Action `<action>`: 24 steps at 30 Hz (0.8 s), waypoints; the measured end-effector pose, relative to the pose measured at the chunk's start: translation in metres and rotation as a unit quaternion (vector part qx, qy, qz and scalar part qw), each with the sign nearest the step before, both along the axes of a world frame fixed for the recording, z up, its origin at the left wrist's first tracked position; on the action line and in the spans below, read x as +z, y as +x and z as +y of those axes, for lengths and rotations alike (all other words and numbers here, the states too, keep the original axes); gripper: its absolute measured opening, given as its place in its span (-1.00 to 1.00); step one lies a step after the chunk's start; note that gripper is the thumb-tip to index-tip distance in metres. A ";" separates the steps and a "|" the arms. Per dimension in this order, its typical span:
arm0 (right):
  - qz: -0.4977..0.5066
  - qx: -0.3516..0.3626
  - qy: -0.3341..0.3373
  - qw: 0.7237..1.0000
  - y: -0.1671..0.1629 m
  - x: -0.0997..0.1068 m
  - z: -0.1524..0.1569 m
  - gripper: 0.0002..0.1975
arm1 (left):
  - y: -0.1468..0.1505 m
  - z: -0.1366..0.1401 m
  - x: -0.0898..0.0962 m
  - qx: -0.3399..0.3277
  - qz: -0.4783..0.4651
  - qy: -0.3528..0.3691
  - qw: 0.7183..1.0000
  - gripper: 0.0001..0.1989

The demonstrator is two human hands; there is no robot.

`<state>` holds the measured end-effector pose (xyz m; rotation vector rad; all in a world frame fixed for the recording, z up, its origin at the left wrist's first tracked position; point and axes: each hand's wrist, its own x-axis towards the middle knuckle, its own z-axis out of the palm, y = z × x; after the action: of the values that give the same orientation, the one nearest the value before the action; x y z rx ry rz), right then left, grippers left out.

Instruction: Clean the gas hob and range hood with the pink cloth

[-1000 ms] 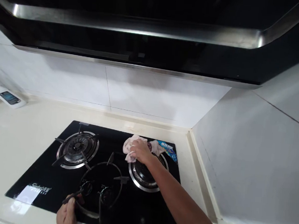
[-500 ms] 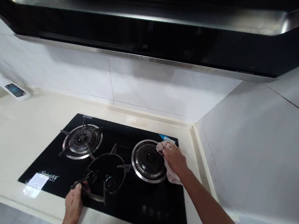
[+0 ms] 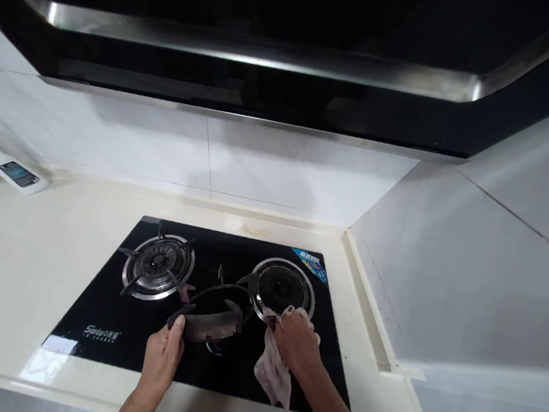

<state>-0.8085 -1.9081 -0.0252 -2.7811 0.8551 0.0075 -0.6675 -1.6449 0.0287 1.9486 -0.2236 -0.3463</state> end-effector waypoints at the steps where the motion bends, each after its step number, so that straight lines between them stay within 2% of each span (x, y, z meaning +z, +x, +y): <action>1: -0.017 0.001 0.012 1.000 0.004 0.000 0.006 -0.68 | 0.001 0.001 0.000 -0.006 0.006 -0.006 1.000 -0.43; 5: -0.074 0.001 0.065 0.995 0.020 0.006 0.009 -0.68 | 0.005 0.008 -0.001 -0.044 0.004 -0.008 0.999 -0.40; 8: -0.098 -0.019 0.055 0.993 0.040 0.020 -0.007 -0.60 | 0.010 0.014 -0.002 -0.046 0.010 -0.009 0.999 -0.36; 12: -0.119 -0.036 0.028 0.992 0.087 0.038 -0.036 -0.52 | 0.021 0.023 -0.005 -0.041 0.021 -0.014 0.999 -0.33; 16: -0.089 -0.041 0.016 0.995 0.136 0.038 -0.051 -0.56 | 0.031 0.029 -0.004 -0.042 0.017 -0.021 0.999 -0.30; 18: -0.067 -0.043 0.007 0.997 0.152 0.032 -0.049 -0.50 | 0.033 0.031 -0.003 -0.044 0.024 -0.025 0.998 -0.30; 21: -0.051 -0.032 -0.019 0.998 0.161 0.023 -0.034 -0.19 | 0.035 0.031 -0.003 -0.045 0.034 -0.028 0.998 -0.29; 22: -0.050 -0.021 -0.028 0.998 0.161 0.021 -0.026 -0.17 | 0.036 0.032 -0.004 -0.046 0.037 -0.026 0.998 -0.30; 24: -0.051 0.004 -0.041 0.998 0.156 0.018 -0.007 -0.26 | 0.037 0.032 -0.004 -0.049 0.039 -0.023 0.998 -0.30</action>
<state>-0.6524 -1.9149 -0.0069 -2.8325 0.8367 -0.1715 -0.6305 -1.6128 0.0242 1.8794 -0.2737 -0.4777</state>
